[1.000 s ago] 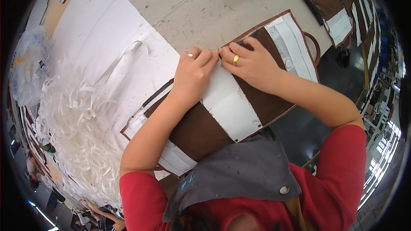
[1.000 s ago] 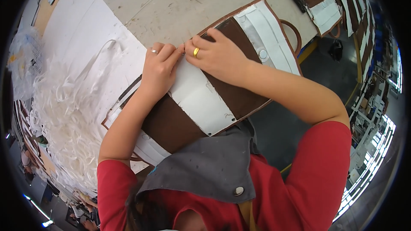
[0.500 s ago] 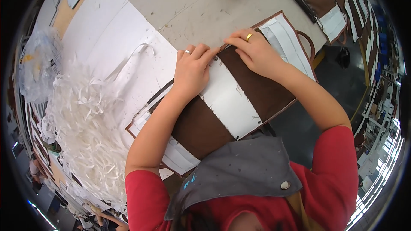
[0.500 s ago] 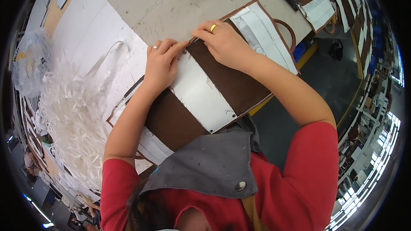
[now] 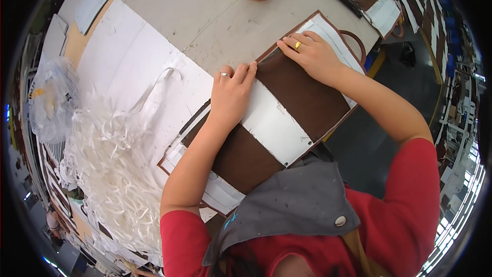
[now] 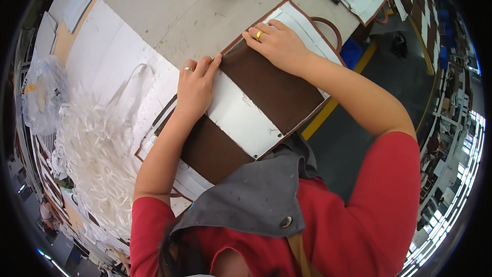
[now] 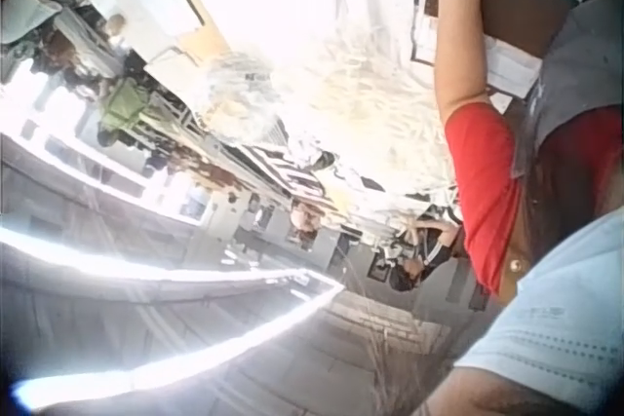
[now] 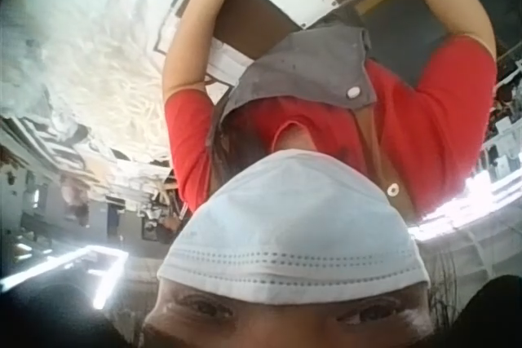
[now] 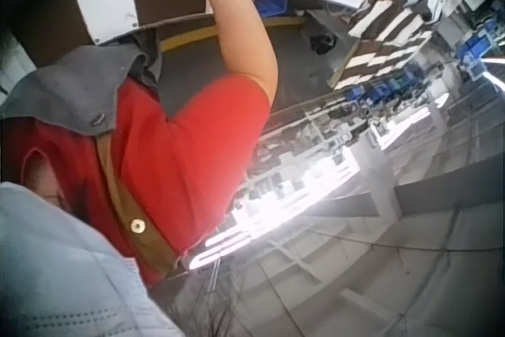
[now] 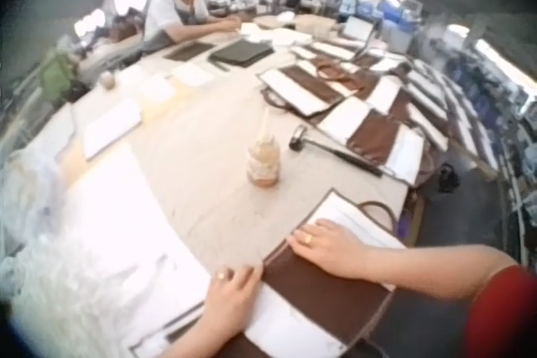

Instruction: Applying glue and attaching white decorative strips to a brown leather bag component.

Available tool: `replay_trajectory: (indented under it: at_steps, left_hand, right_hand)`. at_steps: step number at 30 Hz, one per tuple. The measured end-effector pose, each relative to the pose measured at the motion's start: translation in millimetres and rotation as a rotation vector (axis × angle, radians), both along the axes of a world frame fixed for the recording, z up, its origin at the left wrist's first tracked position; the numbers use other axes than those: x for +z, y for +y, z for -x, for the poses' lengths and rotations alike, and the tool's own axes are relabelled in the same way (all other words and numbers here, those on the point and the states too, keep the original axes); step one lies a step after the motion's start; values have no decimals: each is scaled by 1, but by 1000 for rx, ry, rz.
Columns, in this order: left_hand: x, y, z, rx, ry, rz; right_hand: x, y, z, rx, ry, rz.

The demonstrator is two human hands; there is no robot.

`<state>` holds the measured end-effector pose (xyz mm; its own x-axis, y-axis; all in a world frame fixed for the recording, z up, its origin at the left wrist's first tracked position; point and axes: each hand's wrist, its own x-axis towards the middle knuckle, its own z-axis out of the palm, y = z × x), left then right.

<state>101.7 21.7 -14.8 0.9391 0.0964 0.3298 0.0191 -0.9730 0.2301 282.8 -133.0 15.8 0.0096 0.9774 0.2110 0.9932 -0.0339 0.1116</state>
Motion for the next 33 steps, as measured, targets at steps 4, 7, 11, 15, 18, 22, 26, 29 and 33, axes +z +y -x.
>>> replay_trajectory:
  at_steps: [4, 7, 11, 15, 18, 22, 26, 29, 33]
  left_hand:
    - [3, -1, 1, 12, -31, 1]
    - [4, -2, -2, 32, -27, 36]
    - [9, -17, -24, 63, -59, 90]
    - [7, -37, -49, 72, -29, 56]
    - [1, -47, -59, 99, 27, -11]
    - [1, -50, -59, 125, 30, -128]
    - [11, -34, -55, 84, 72, 212]
    - [14, -17, -41, 93, -8, 391]
    - [16, 3, -8, 216, 92, 625]
  right_hand:
    - [18, -5, -17, -240, 272, -51]
    - [26, -17, -26, -315, 377, -180]
    - [14, -18, -22, -268, 490, -186]
    - [2, -2, -18, -198, 550, -130]
    - [-5, -4, -19, -182, 457, -38]
    - [-9, -9, -19, -118, 323, -96]
    - [-3, -25, -27, -365, 624, -107]
    - [-6, -25, -7, -354, 649, -286]
    - [-11, -24, 14, -282, 400, -98]
